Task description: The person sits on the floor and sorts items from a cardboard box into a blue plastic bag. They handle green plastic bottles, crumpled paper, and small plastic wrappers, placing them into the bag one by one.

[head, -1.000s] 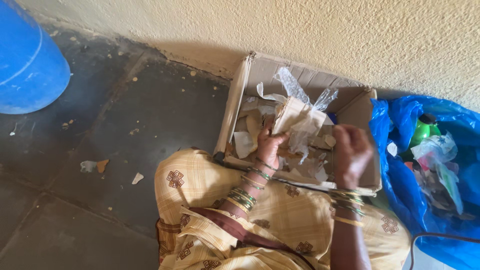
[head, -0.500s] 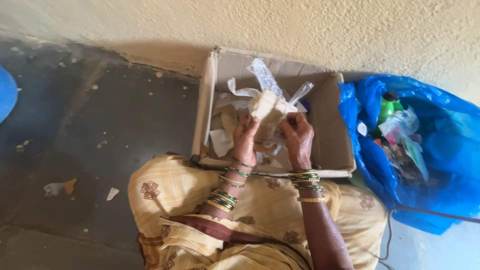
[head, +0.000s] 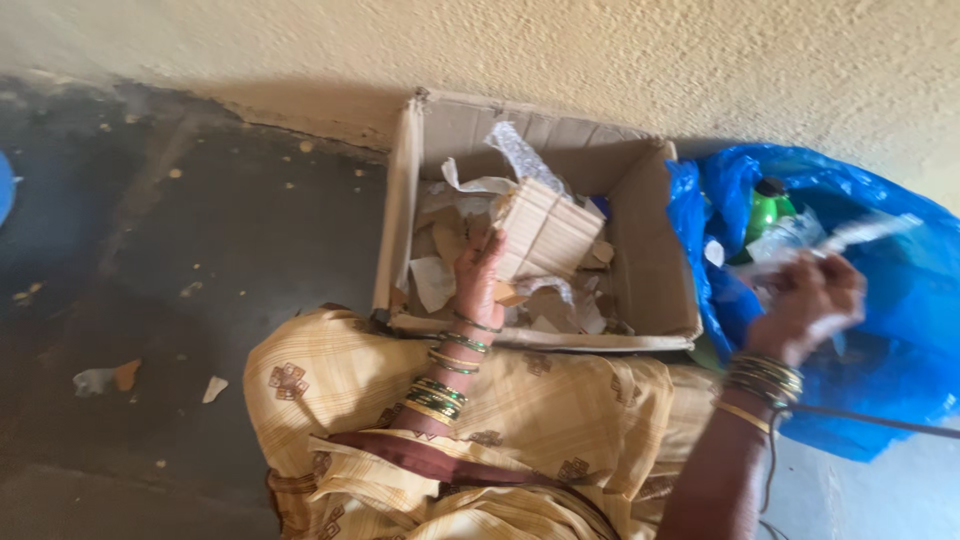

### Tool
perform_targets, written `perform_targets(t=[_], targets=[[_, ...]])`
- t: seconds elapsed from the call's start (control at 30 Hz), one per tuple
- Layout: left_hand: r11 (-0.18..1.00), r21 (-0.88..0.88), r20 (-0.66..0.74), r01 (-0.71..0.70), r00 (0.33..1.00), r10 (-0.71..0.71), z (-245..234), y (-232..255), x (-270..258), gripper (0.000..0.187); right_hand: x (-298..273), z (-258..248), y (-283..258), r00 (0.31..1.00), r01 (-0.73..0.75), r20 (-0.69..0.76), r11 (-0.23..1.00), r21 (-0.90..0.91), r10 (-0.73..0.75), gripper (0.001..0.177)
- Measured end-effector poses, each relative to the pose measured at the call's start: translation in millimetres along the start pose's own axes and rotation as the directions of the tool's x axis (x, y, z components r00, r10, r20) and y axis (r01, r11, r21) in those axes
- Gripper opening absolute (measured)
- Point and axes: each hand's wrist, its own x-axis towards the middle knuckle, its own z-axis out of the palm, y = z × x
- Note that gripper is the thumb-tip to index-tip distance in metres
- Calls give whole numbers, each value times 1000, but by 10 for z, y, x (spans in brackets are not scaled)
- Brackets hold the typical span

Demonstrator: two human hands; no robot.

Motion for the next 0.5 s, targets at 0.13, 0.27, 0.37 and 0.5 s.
perform_targets(t=[0.13, 0.27, 0.37, 0.5], targets=[[999, -32, 36, 28, 999, -27, 8, -2, -21, 36, 194, -369, 166, 939, 317, -53, 914, -255, -340, 38], [1000, -15, 56, -16, 998, 17, -13, -34, -7, 36, -122, -122, 68, 846, 520, 116, 756, -397, -521, 36], [999, -44, 51, -5, 999, 7, -34, -56, 4, 37, -590, 406, -65, 958, -2, 286, 998, -55, 18, 29], [1000, -27, 113, -7, 994, 10, -32, -4, -37, 40, -1078, 1077, -235, 816, -268, 522, 963, -40, 248, 27]])
